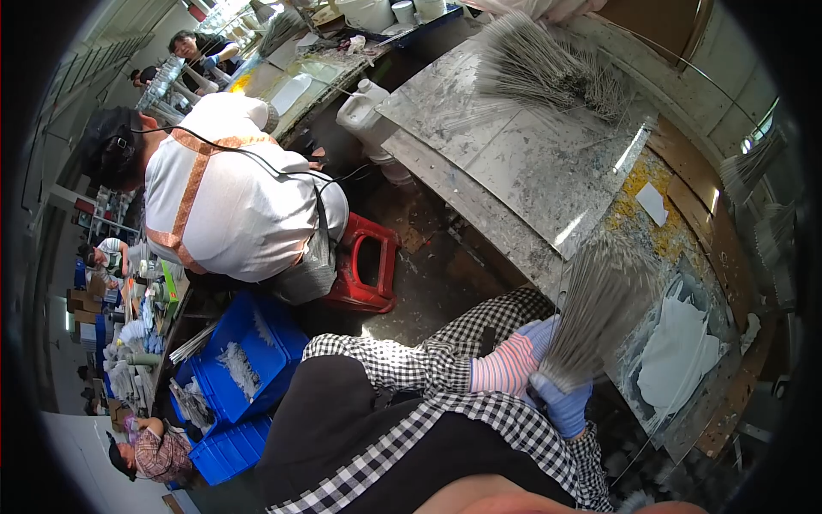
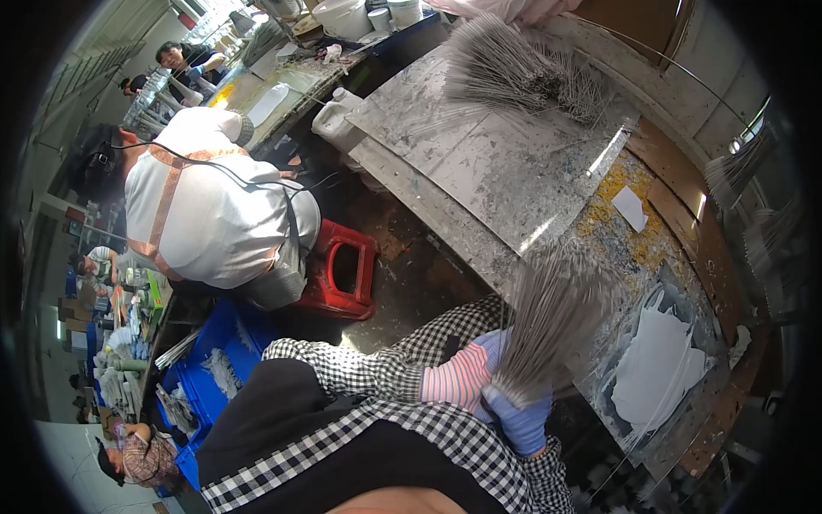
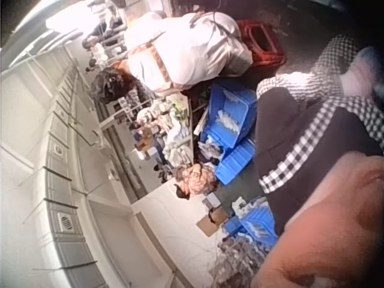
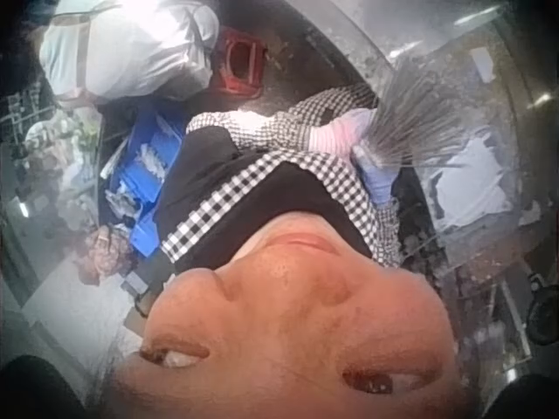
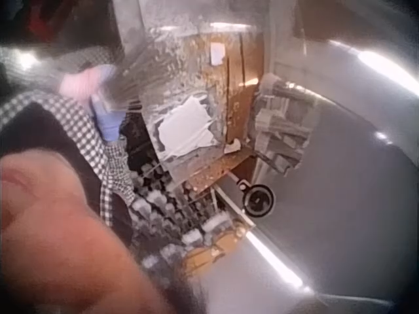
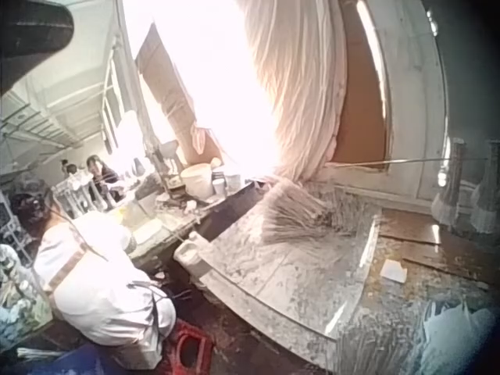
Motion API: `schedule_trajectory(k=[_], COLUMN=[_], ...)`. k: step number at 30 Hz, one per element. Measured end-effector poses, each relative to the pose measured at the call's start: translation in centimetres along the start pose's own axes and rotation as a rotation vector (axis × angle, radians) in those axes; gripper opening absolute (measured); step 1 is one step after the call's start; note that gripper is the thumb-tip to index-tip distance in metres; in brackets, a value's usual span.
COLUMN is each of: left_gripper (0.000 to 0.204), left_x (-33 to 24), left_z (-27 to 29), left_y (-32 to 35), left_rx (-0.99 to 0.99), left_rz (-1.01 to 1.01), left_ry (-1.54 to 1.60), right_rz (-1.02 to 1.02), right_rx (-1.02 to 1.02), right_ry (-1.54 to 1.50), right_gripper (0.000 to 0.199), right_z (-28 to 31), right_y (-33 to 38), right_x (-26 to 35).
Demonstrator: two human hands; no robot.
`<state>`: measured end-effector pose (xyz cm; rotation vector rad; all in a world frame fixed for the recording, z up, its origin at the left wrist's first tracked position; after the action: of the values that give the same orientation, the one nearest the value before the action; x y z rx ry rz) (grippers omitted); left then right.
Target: Bundling, dipping, and arranging brush bristles in a manufacturing setting.
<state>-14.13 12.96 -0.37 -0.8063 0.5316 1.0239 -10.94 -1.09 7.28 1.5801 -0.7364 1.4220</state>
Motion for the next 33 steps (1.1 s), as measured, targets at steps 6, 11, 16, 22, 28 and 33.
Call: schedule_trajectory(k=[6, 11, 16, 22, 28, 33], left_gripper=[0.102, 0.115, 0.125, 0.099, 0.065, 0.039], left_x=[3.0, 3.2, -0.1, -4.6, -8.4, -1.8], left_z=[-0.9, 8.8, 5.4, 6.8, 10.9, 4.9], left_y=[1.6, -3.6, -10.0, -11.1, -15.2, -20.9], left_rx=[0.287, 0.139, 0.059, 0.403, 0.015, -0.302], left_rz=[0.504, 0.514, 0.005, 0.154, -0.352, -0.086], left_ry=[0.83, 1.346, 1.72, 1.365, 0.675, 0.521], right_rz=[-0.52, -0.305, -0.207, -0.042, 0.37, 0.514], right_rx=[0.155, 0.518, 0.79, 0.646, 0.063, -0.335], right_ry=[-0.29, -0.211, 0.1, 0.161, 0.451, 0.439], right_gripper=[0.037, 0.054, 0.046, 0.059, 0.093, 0.065], right_z=[2.7, 0.7, 1.1, 3.2, 7.9, 7.4], right_y=[0.6, -0.9, -3.1, -2.5, -5.7, -14.6], right_x=[-13.3, -5.3, -7.1, -7.1, 1.0, -4.1])
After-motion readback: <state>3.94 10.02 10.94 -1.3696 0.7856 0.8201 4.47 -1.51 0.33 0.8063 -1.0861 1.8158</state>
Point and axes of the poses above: each hand's wrist, its own y-axis away from the middle knuckle, its own z-axis out of the back of the hand, x = y × z, the point moved 2 cm from there along -y, towards the middle knuckle, and after that the axes turned 8 degrees about -z, right-handed, at the moved point
